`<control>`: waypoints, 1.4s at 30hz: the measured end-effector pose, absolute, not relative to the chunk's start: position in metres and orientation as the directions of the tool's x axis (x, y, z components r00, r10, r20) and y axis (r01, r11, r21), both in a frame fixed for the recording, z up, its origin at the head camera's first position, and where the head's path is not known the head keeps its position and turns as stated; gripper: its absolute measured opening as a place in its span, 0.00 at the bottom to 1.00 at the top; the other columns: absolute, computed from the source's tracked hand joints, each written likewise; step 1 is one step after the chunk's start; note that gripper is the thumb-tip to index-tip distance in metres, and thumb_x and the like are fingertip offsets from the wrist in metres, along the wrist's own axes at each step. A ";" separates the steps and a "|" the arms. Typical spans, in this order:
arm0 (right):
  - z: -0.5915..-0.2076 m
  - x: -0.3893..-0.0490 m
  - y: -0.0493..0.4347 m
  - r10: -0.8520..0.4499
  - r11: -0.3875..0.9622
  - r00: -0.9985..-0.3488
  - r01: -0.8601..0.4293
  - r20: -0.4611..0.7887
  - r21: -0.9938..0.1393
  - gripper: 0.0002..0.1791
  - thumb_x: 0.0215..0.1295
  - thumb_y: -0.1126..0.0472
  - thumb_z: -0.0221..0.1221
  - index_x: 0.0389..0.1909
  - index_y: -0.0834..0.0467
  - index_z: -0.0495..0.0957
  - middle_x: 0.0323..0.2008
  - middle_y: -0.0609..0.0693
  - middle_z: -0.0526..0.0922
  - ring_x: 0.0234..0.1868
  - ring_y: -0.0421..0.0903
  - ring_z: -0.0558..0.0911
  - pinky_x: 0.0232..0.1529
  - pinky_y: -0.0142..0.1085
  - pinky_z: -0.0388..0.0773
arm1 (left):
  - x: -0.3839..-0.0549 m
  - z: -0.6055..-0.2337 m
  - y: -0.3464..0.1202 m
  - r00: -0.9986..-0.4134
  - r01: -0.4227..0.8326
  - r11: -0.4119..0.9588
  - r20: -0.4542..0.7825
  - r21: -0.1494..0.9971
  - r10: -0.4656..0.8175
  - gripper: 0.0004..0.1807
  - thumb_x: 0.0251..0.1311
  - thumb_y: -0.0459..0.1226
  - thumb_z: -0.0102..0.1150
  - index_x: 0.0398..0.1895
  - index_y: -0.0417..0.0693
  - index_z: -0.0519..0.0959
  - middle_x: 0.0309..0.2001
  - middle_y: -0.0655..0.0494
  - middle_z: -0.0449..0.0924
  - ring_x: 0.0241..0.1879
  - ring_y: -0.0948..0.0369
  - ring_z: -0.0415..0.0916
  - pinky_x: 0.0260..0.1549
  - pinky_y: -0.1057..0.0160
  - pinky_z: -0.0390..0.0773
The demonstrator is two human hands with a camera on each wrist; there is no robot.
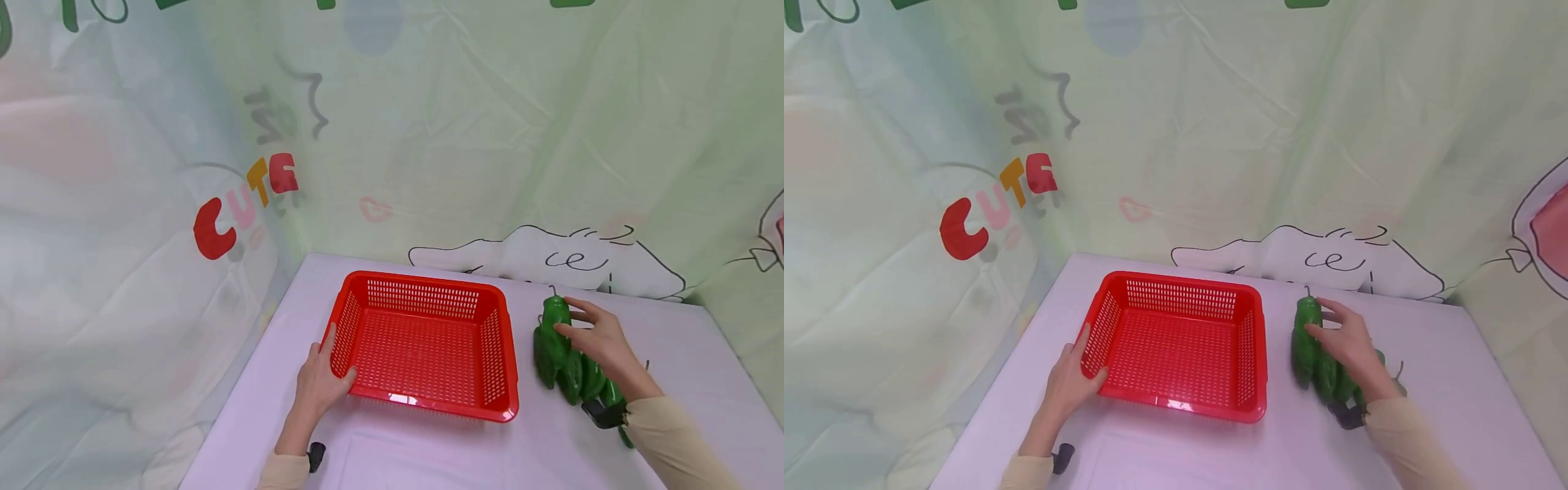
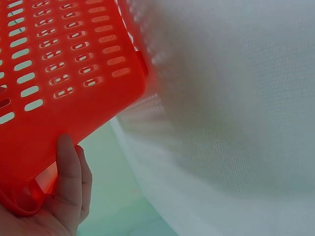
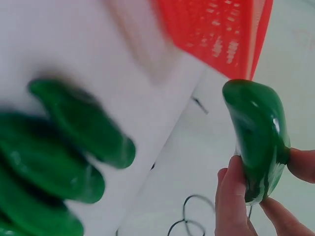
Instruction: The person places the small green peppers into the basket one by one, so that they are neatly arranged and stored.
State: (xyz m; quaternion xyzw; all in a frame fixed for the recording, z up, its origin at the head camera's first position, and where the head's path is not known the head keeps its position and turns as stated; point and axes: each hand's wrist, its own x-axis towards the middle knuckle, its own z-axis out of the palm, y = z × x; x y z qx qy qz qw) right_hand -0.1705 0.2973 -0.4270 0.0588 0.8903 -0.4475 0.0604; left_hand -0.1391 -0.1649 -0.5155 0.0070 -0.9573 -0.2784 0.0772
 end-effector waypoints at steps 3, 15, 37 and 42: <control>-0.422 -0.176 0.284 0.036 0.584 -0.989 0.139 -0.146 -0.800 0.40 0.70 0.57 0.56 0.76 0.66 0.51 0.66 0.78 0.59 0.59 0.72 0.71 0.45 0.48 0.81 | -0.140 -0.516 -0.165 -0.988 0.031 0.846 0.143 0.533 -0.054 0.51 0.48 0.47 0.66 0.77 0.48 0.55 0.42 0.45 0.70 0.29 0.56 0.71 0.30 0.57 0.74; -0.416 -0.191 0.243 -0.013 0.549 -0.990 0.113 -0.143 -0.828 0.39 0.69 0.59 0.58 0.76 0.63 0.53 0.66 0.76 0.60 0.59 0.71 0.72 0.47 0.51 0.80 | -0.139 -0.516 -0.162 -0.990 0.026 0.835 0.131 0.549 -0.055 0.51 0.49 0.47 0.66 0.78 0.48 0.55 0.42 0.46 0.69 0.31 0.57 0.70 0.31 0.57 0.74; -0.420 -0.209 0.177 -0.098 0.466 -0.986 0.076 -0.137 -0.881 0.35 0.66 0.66 0.58 0.72 0.66 0.59 0.64 0.72 0.66 0.55 0.64 0.76 0.43 0.45 0.82 | -0.140 -0.518 -0.162 -0.987 0.043 0.839 0.152 0.542 -0.048 0.51 0.48 0.47 0.64 0.78 0.48 0.55 0.41 0.45 0.69 0.29 0.58 0.69 0.29 0.59 0.73; -0.417 -0.213 0.157 -0.132 0.449 -0.983 0.058 -0.130 -0.892 0.35 0.65 0.67 0.59 0.72 0.65 0.60 0.63 0.71 0.67 0.52 0.63 0.79 0.45 0.45 0.82 | -0.139 -0.517 -0.164 -0.984 0.043 0.838 0.167 0.544 -0.058 0.51 0.48 0.47 0.65 0.77 0.48 0.55 0.41 0.45 0.69 0.29 0.57 0.69 0.29 0.59 0.73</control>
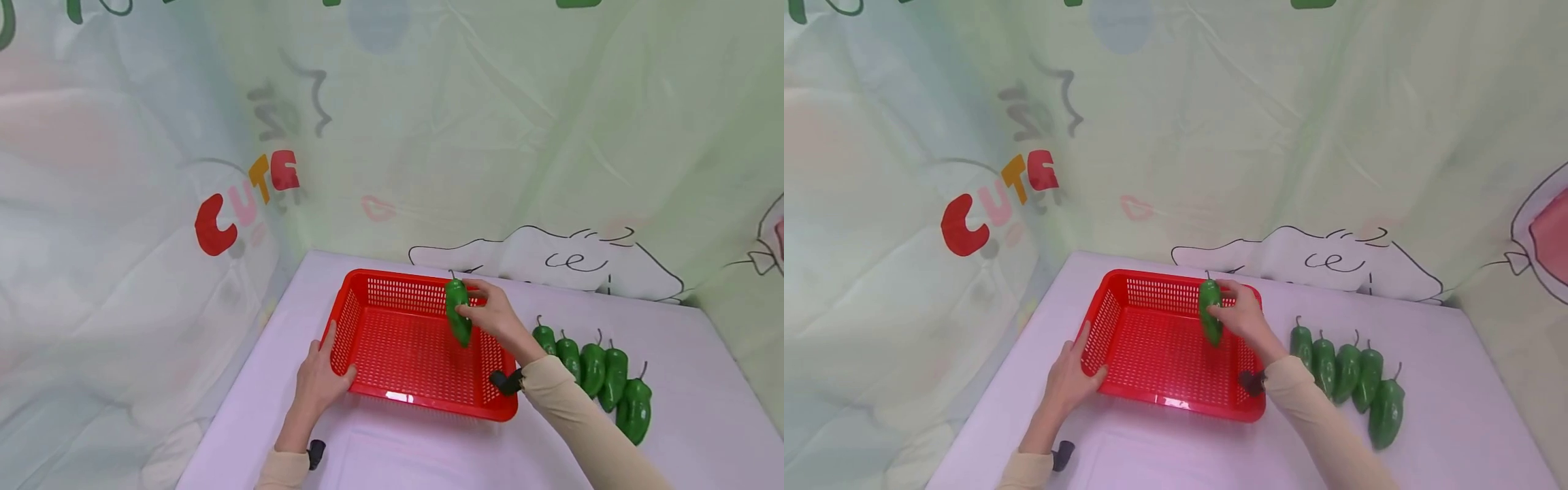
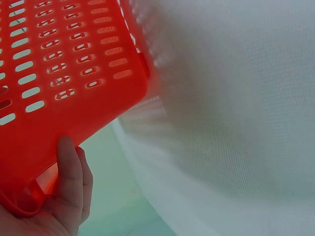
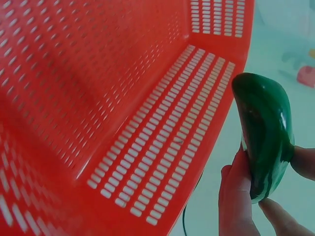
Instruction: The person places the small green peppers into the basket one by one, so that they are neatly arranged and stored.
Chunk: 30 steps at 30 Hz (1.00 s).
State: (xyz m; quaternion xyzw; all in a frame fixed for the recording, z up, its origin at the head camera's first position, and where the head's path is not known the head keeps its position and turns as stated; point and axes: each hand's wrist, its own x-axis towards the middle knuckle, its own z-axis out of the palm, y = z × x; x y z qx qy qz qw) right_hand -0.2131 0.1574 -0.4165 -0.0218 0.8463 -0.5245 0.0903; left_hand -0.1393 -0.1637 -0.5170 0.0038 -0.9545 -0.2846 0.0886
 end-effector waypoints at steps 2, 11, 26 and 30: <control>-0.417 -0.214 0.151 -0.131 0.461 -0.983 0.051 -0.125 -0.886 0.34 0.64 0.67 0.59 0.71 0.65 0.62 0.62 0.71 0.68 0.52 0.62 0.80 0.44 0.45 0.82 | -0.139 -0.516 -0.164 -0.985 0.044 0.838 0.166 0.543 -0.056 0.51 0.48 0.47 0.65 0.77 0.47 0.55 0.41 0.45 0.69 0.29 0.57 0.69 0.29 0.59 0.73; -0.424 -0.213 0.124 -0.160 0.405 -0.979 0.053 -0.128 -0.913 0.32 0.64 0.69 0.60 0.70 0.65 0.64 0.60 0.70 0.70 0.54 0.63 0.78 0.45 0.47 0.82 | -0.139 -0.517 -0.160 -0.988 0.029 0.838 0.141 0.544 -0.057 0.51 0.48 0.47 0.65 0.77 0.48 0.55 0.42 0.46 0.69 0.30 0.57 0.70 0.30 0.58 0.74; -0.438 -0.217 0.055 -0.223 0.276 -0.962 0.095 -0.160 -0.956 0.32 0.61 0.73 0.61 0.67 0.65 0.67 0.56 0.69 0.72 0.53 0.63 0.79 0.42 0.48 0.82 | -0.139 -0.519 -0.163 -0.988 0.019 0.839 0.140 0.544 -0.069 0.51 0.48 0.48 0.65 0.78 0.49 0.55 0.41 0.47 0.69 0.29 0.58 0.68 0.29 0.59 0.72; -0.445 -0.217 0.037 -0.244 0.268 -0.953 0.113 -0.181 -0.957 0.31 0.61 0.73 0.61 0.67 0.66 0.68 0.54 0.68 0.74 0.48 0.60 0.81 0.40 0.47 0.83 | -0.139 -0.517 -0.164 -0.989 0.016 0.837 0.132 0.547 -0.067 0.51 0.48 0.48 0.64 0.78 0.49 0.55 0.41 0.48 0.69 0.30 0.58 0.69 0.29 0.59 0.74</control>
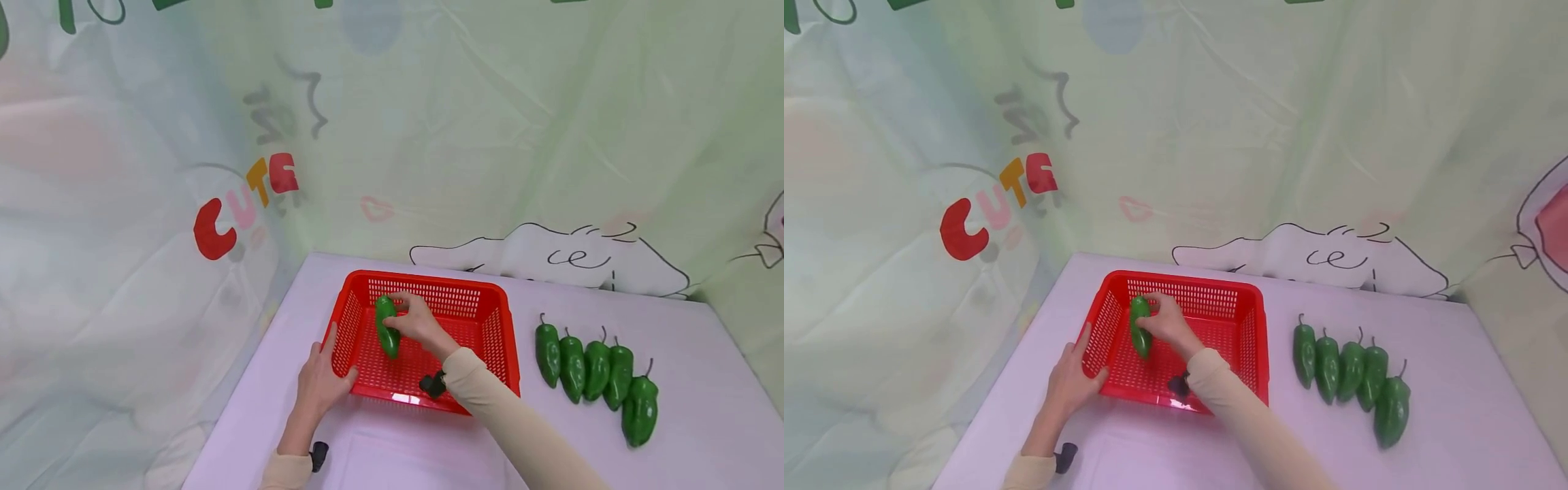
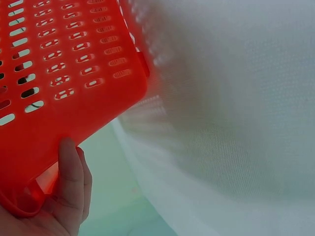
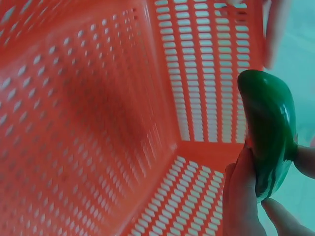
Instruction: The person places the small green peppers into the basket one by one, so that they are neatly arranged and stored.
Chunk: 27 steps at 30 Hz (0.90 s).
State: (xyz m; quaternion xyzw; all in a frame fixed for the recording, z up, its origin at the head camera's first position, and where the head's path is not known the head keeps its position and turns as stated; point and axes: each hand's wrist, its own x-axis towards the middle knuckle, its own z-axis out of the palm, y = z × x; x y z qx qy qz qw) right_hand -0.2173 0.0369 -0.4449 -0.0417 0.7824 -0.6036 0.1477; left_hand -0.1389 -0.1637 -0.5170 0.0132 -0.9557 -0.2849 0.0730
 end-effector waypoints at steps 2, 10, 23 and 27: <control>-0.447 -0.218 0.028 -0.253 0.259 -0.946 0.135 -0.202 -0.956 0.31 0.60 0.73 0.61 0.67 0.67 0.68 0.52 0.68 0.74 0.47 0.59 0.82 0.40 0.47 0.83 | -0.139 -0.516 -0.164 -0.990 0.012 0.839 0.125 0.543 -0.067 0.51 0.47 0.48 0.64 0.78 0.49 0.55 0.41 0.48 0.69 0.30 0.58 0.70 0.30 0.59 0.75; -0.457 -0.224 0.004 -0.278 0.221 -0.928 0.190 -0.249 -0.957 0.31 0.60 0.74 0.60 0.66 0.71 0.65 0.52 0.69 0.74 0.46 0.60 0.82 0.43 0.47 0.82 | -0.138 -0.517 -0.163 -0.990 0.017 0.846 0.130 0.533 -0.061 0.52 0.47 0.48 0.64 0.78 0.50 0.55 0.43 0.46 0.70 0.33 0.55 0.73 0.35 0.54 0.79; -0.477 -0.236 -0.009 -0.245 0.408 -0.924 0.176 -0.293 -0.896 0.31 0.58 0.71 0.62 0.63 0.72 0.66 0.50 0.65 0.75 0.46 0.57 0.79 0.42 0.45 0.82 | -0.138 -0.515 -0.163 -0.989 0.010 0.846 0.129 0.534 -0.070 0.52 0.47 0.48 0.65 0.78 0.50 0.56 0.43 0.47 0.70 0.32 0.58 0.71 0.34 0.57 0.78; -0.485 -0.239 -0.011 -0.256 0.433 -0.917 0.175 -0.306 -0.884 0.31 0.57 0.70 0.63 0.63 0.72 0.67 0.49 0.65 0.75 0.45 0.56 0.79 0.40 0.45 0.83 | -0.138 -0.514 -0.163 -0.989 0.008 0.844 0.130 0.537 -0.074 0.52 0.46 0.47 0.66 0.77 0.50 0.56 0.42 0.47 0.70 0.32 0.58 0.70 0.33 0.58 0.77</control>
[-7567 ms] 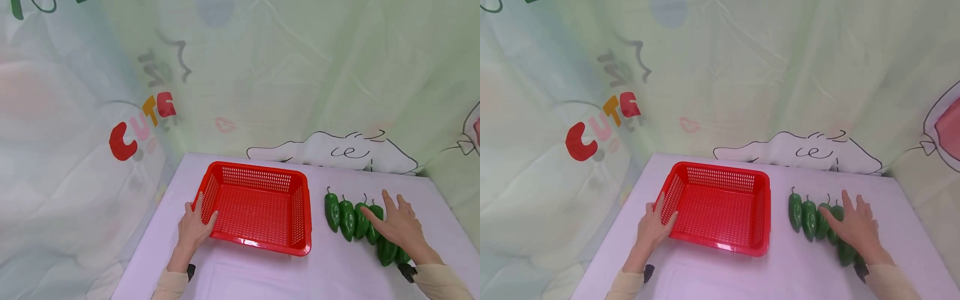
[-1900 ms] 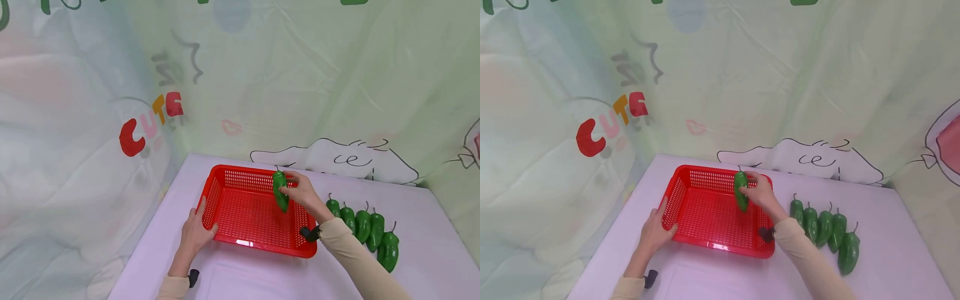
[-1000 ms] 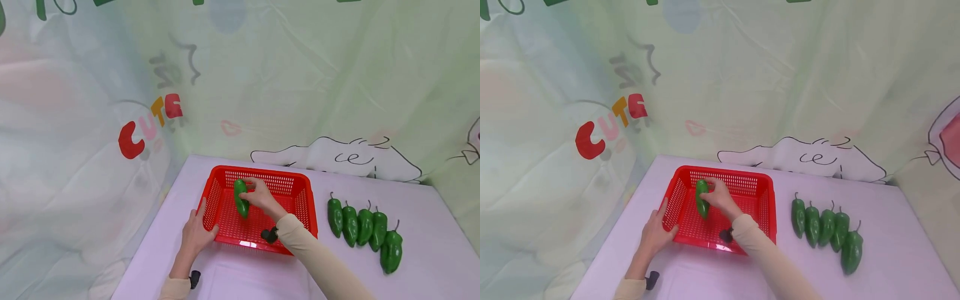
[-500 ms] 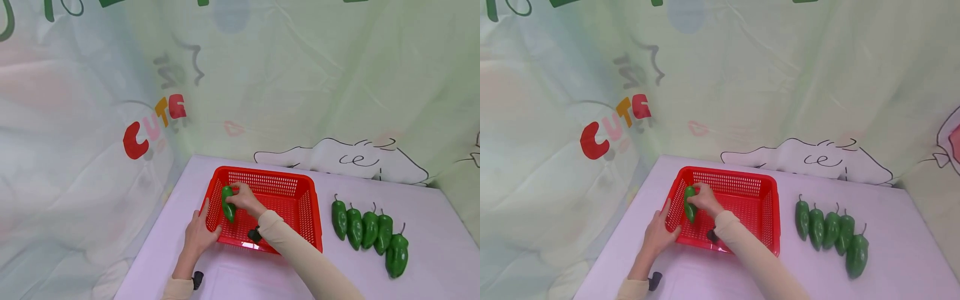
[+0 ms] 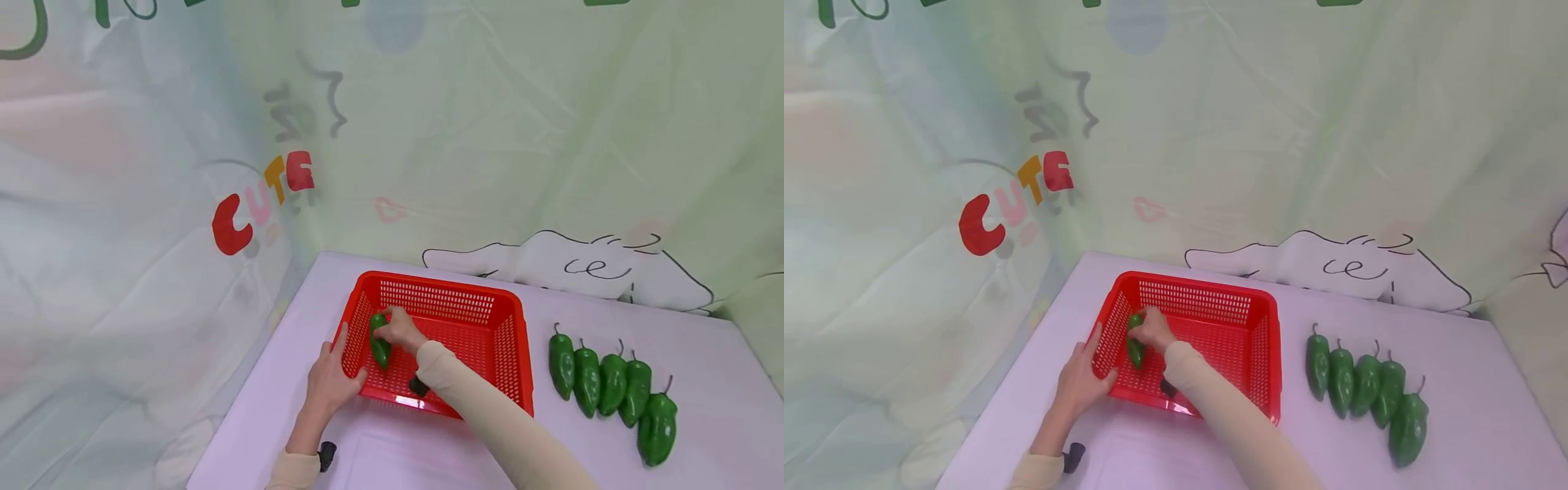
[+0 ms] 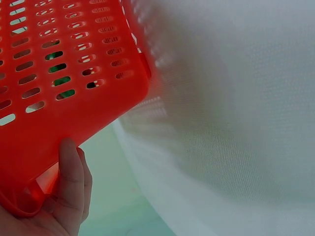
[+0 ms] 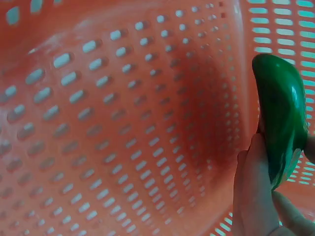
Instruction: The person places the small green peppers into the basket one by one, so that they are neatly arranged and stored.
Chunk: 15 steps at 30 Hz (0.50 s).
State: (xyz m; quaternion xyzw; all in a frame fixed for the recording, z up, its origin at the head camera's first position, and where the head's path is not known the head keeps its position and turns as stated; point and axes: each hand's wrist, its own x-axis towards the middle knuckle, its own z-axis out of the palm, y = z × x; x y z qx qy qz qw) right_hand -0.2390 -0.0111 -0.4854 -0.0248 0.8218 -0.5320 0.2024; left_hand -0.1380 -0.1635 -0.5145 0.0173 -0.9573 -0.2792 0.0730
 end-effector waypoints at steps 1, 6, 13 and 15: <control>-0.487 -0.239 -0.012 -0.257 0.434 -0.915 0.179 -0.312 -0.883 0.31 0.57 0.70 0.63 0.63 0.72 0.67 0.49 0.65 0.75 0.45 0.56 0.79 0.40 0.45 0.83 | -0.138 -0.515 -0.163 -0.988 0.010 0.844 0.133 0.536 -0.073 0.52 0.46 0.47 0.66 0.77 0.50 0.56 0.42 0.47 0.70 0.32 0.58 0.70 0.33 0.58 0.77; -0.497 -0.240 -0.016 -0.250 0.441 -0.915 0.184 -0.317 -0.878 0.31 0.56 0.69 0.64 0.61 0.71 0.67 0.48 0.64 0.75 0.45 0.57 0.79 0.42 0.47 0.82 | -0.140 -0.515 -0.163 -0.988 0.023 0.852 0.143 0.524 -0.062 0.51 0.47 0.48 0.64 0.77 0.50 0.56 0.42 0.47 0.70 0.30 0.58 0.70 0.31 0.59 0.76; -0.510 -0.240 -0.023 -0.245 0.490 -0.929 0.128 -0.278 -0.862 0.32 0.50 0.71 0.66 0.57 0.69 0.67 0.47 0.64 0.76 0.47 0.57 0.79 0.45 0.48 0.81 | -0.141 -0.514 -0.163 -0.988 0.017 0.853 0.139 0.522 -0.066 0.51 0.46 0.47 0.63 0.77 0.50 0.56 0.41 0.48 0.69 0.29 0.60 0.68 0.29 0.61 0.74; -0.513 -0.240 -0.025 -0.243 0.501 -0.928 0.130 -0.283 -0.855 0.32 0.50 0.71 0.67 0.57 0.67 0.67 0.48 0.63 0.76 0.47 0.56 0.78 0.46 0.48 0.81 | -0.140 -0.514 -0.163 -0.988 0.018 0.852 0.141 0.523 -0.066 0.51 0.46 0.47 0.63 0.77 0.49 0.56 0.41 0.48 0.70 0.30 0.60 0.68 0.30 0.61 0.75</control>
